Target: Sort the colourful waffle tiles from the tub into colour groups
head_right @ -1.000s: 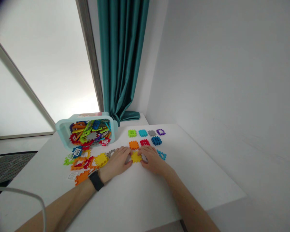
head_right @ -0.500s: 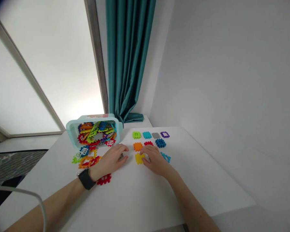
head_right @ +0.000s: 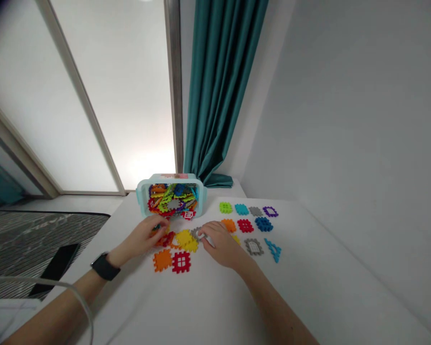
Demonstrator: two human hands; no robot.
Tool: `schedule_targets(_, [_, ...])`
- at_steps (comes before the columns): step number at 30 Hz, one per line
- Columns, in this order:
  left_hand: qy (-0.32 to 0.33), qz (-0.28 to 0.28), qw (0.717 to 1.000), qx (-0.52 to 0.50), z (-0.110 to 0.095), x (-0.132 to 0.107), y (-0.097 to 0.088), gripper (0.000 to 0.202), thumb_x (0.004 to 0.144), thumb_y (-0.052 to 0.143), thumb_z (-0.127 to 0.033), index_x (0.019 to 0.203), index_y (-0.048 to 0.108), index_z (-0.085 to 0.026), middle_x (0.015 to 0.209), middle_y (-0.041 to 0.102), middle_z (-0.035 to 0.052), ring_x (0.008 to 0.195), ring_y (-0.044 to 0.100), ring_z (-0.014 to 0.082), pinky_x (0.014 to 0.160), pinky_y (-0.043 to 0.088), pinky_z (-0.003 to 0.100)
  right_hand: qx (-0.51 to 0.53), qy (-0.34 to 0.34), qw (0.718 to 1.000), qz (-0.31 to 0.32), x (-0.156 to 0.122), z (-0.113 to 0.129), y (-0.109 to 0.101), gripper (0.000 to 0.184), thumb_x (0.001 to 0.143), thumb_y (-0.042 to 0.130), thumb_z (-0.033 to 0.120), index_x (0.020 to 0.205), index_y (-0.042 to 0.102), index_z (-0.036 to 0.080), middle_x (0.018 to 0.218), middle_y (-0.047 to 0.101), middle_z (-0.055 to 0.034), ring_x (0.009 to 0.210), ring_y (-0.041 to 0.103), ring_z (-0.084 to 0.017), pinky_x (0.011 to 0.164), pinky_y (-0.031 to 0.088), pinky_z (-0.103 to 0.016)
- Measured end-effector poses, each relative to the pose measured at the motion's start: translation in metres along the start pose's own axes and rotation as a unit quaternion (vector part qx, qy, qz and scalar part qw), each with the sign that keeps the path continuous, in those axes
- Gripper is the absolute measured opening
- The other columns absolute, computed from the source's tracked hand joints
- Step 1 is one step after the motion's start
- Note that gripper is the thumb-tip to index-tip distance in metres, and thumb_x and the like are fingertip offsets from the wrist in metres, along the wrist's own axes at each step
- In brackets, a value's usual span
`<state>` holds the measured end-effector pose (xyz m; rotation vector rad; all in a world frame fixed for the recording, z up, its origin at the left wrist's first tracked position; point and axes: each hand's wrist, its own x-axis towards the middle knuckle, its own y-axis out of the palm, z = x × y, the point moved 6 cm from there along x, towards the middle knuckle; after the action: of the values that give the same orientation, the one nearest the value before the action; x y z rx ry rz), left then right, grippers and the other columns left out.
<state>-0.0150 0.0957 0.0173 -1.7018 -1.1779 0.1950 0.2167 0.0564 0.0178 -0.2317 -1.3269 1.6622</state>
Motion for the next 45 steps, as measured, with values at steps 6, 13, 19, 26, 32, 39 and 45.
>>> schedule_targets(6, [-0.037, -0.060, 0.996, 0.047, 0.035, -0.017, -0.019, 0.020, 0.094, 0.046, -0.027, 0.104, 0.062, -0.020, 0.093, 0.072, 0.0061, 0.087, 0.066, 0.0233, 0.086, 0.050, 0.041, 0.007, -0.013, 0.999, 0.029, 0.021, 0.018, 0.030, 0.020, 0.088, 0.052, 0.010, 0.099, 0.062, 0.023, 0.102, 0.070, -0.0072, 0.102, 0.064, -0.025, 0.094, 0.049, -0.043])
schedule_targets(13, [-0.043, -0.077, 0.996, 0.033, 0.051, -0.026, -0.033, 0.019, 0.092, 0.048, -0.029, 0.098, 0.064, -0.020, 0.099, 0.070, 0.0083, 0.096, 0.064, 0.0243, 0.089, 0.051, 0.040, 0.022, 0.002, 0.998, -0.058, 0.021, 0.022, 0.055, 0.029, 0.089, 0.048, 0.009, 0.111, 0.060, 0.023, 0.116, 0.066, -0.0102, 0.114, 0.059, -0.026, 0.102, 0.046, -0.048])
schedule_targets(19, [-0.100, -0.105, 0.988, 0.048, 0.061, -0.031, -0.039, 0.020, 0.084, 0.045, -0.016, 0.100, 0.057, -0.019, 0.101, 0.065, 0.0084, 0.098, 0.062, 0.0247, 0.088, 0.052, 0.041, 0.090, 0.036, 0.992, -0.078, 0.003, 0.010, 0.058, 0.027, 0.089, 0.049, 0.011, 0.110, 0.060, 0.025, 0.116, 0.065, -0.0095, 0.112, 0.059, -0.026, 0.099, 0.049, -0.047])
schedule_targets(26, [-0.121, -0.094, 0.982, 0.106, 0.063, -0.029, -0.025, 0.020, 0.088, 0.053, -0.026, 0.106, 0.059, -0.018, 0.104, 0.066, 0.0092, 0.101, 0.061, 0.0262, 0.089, 0.049, 0.042, 0.114, 0.071, 0.987, -0.092, 0.003, 0.006, 0.054, 0.024, 0.088, 0.049, 0.012, 0.105, 0.061, 0.024, 0.109, 0.066, -0.0095, 0.104, 0.061, -0.026, 0.096, 0.050, -0.044])
schedule_targets(32, [-0.156, -0.035, 0.973, 0.167, 0.060, -0.027, -0.003, 0.026, 0.090, 0.060, -0.038, 0.110, 0.062, -0.020, 0.112, 0.067, 0.0105, 0.103, 0.061, 0.0280, 0.089, 0.046, 0.042, 0.128, 0.072, 0.984, -0.097, 0.003, 0.007, 0.054, 0.025, 0.087, 0.048, 0.011, 0.104, 0.062, 0.023, 0.105, 0.066, -0.0088, 0.102, 0.060, -0.026, 0.093, 0.049, -0.044])
schedule_targets(39, [-0.164, -0.032, 0.980, 0.105, 0.061, -0.025, 0.001, 0.017, 0.089, 0.063, -0.034, 0.102, 0.067, -0.023, 0.106, 0.072, 0.0062, 0.103, 0.062, 0.0279, 0.088, 0.045, 0.041, 0.141, 0.075, 0.983, -0.094, 0.003, 0.008, 0.055, 0.023, 0.087, 0.050, 0.012, 0.101, 0.064, 0.023, 0.101, 0.066, -0.0081, 0.099, 0.061, -0.026, 0.090, 0.049, -0.044])
schedule_targets(45, [-0.149, -0.064, 0.987, 0.019, 0.055, -0.022, 0.005, 0.008, 0.084, 0.061, -0.018, 0.084, 0.068, -0.021, 0.094, 0.074, 0.0044, 0.094, 0.065, 0.0234, 0.088, 0.047, 0.038, 0.134, 0.076, 0.984, -0.088, 0.004, 0.007, 0.055, 0.022, 0.087, 0.050, 0.011, 0.101, 0.063, 0.023, 0.102, 0.066, -0.0081, 0.099, 0.060, -0.025, 0.090, 0.048, -0.043])
